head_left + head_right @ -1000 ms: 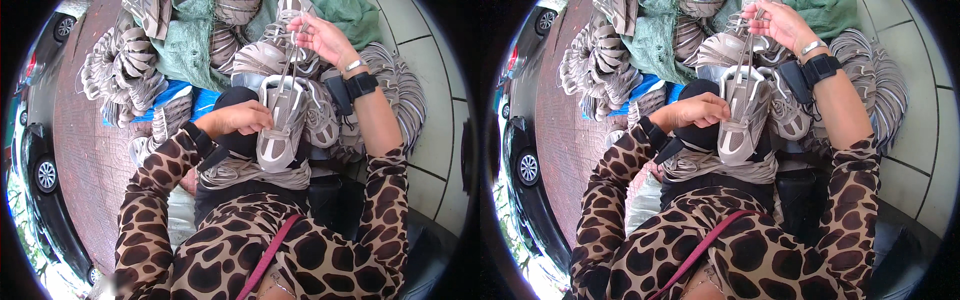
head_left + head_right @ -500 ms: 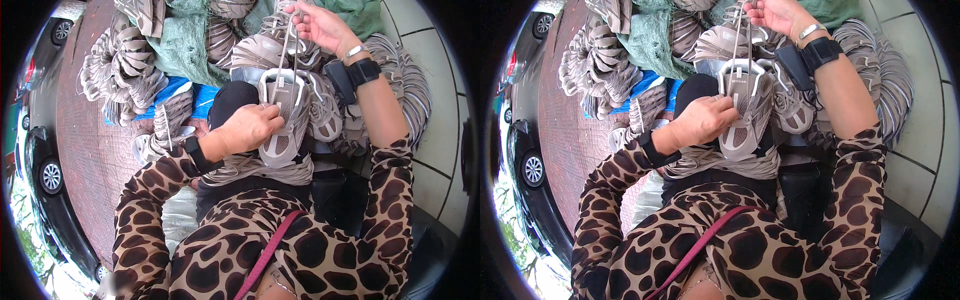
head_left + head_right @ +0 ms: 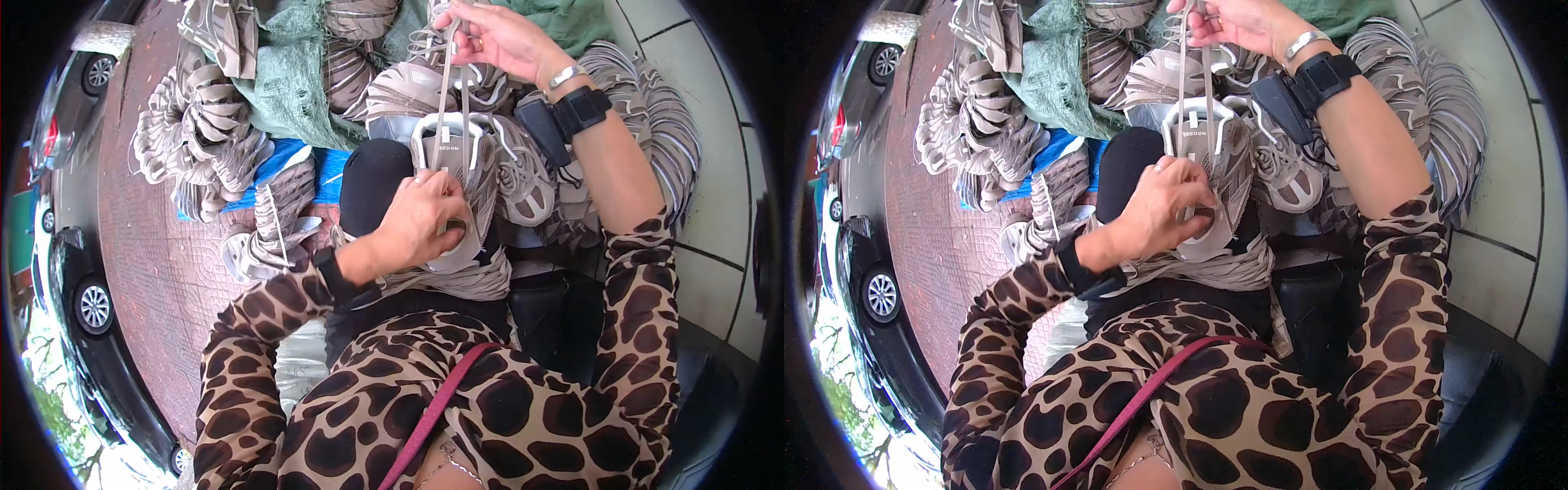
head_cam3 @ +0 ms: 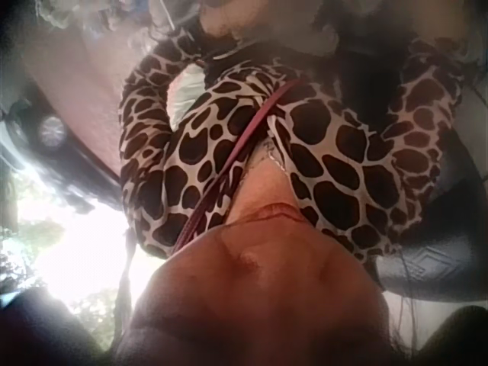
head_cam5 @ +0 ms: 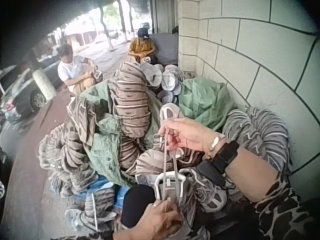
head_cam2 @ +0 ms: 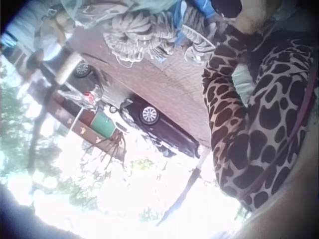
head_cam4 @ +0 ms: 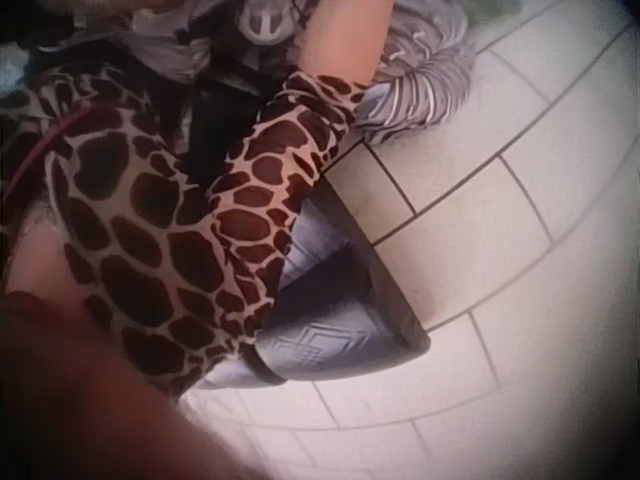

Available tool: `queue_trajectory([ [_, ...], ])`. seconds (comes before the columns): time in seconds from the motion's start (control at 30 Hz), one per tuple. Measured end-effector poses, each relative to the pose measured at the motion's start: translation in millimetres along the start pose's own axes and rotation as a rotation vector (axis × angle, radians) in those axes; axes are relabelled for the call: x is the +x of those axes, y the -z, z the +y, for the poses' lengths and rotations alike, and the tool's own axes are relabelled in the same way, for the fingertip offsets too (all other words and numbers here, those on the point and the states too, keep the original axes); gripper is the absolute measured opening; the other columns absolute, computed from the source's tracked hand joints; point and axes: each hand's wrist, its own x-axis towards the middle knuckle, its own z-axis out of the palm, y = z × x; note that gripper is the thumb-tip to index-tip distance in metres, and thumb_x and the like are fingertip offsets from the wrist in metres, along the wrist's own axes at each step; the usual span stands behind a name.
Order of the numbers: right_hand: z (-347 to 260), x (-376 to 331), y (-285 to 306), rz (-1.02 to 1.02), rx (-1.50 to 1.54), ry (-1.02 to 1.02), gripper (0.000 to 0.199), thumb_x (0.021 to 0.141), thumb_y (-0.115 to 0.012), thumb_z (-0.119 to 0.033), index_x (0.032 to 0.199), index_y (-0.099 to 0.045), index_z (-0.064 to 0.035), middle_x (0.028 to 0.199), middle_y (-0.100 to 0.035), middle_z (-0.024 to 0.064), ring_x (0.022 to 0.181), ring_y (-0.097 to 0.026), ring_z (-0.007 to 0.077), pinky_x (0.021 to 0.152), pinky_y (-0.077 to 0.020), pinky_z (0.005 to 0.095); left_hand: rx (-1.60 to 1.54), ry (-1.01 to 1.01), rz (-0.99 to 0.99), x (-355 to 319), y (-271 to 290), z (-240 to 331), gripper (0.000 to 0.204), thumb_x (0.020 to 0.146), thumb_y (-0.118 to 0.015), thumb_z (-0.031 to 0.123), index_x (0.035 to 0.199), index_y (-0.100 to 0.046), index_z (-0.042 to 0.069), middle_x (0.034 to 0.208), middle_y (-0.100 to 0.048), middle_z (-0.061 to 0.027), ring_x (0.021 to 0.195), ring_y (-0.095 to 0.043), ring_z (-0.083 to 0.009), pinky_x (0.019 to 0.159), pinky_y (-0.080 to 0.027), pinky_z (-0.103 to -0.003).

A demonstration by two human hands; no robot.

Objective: The person is sitting and lacing a beige Reebok sneaker. They repeatedly thread the laces through the eyelets, pull them tight, and adjust the fit. The task is performed on a single shoe placed on their knee, surrounded by stacks of similar shoes.

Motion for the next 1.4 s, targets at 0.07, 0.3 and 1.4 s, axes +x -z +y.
queue_trajectory([
  [0.07, 1, 8, 2, 0.003, -0.241, 0.184, 0.031, 0.103, -0.047, -0.028, 0.096, -0.064, -0.0026, 0.07, -0.059, 0.0013, 0.064, -0.059, 0.0108, 0.063, -0.0503, 0.0264, 0.164, -0.035, 0.037, -14, -3, 7, 0.045, 0.07, -0.079, 0.02, 0.112, -0.064, 0.017, 0.119, -0.053, -0.0059, 0.114, -0.049, -0.029, 0.096, -0.038, -0.042],
  [0.3, 9, 35, 11, 0.076, -0.764, 0.584, 0.039, 0.103, -0.046, -0.032, 0.09, -0.067, -0.003, 0.073, -0.063, -0.0004, 0.066, -0.057, 0.0088, 0.063, -0.0471, 0.0244, 0.163, 0.131, 0.166, -17, -5, 1, 0.073, 0.067, -0.084, 0.028, 0.13, -0.051, 0.013, 0.129, -0.05, -0.0113, 0.122, -0.046, -0.0326, 0.102, -0.036, -0.046],
  [1.4, -6, 67, 29, 0.143, 0.137, -0.006, 0.024, 0.1, -0.048, -0.015, 0.1, -0.06, 0.0055, 0.096, -0.069, 0.0215, 0.045, -0.044, 0.0072, 0.038, -0.0327, 0.0186, 0.321, -0.323, -0.134, -50, -32, 5, 0.044, 0.078, -0.06, 0.012, 0.119, -0.059, -0.003, 0.129, -0.058, -0.0173, 0.125, -0.053, -0.0342, 0.103, -0.047, -0.037],
])
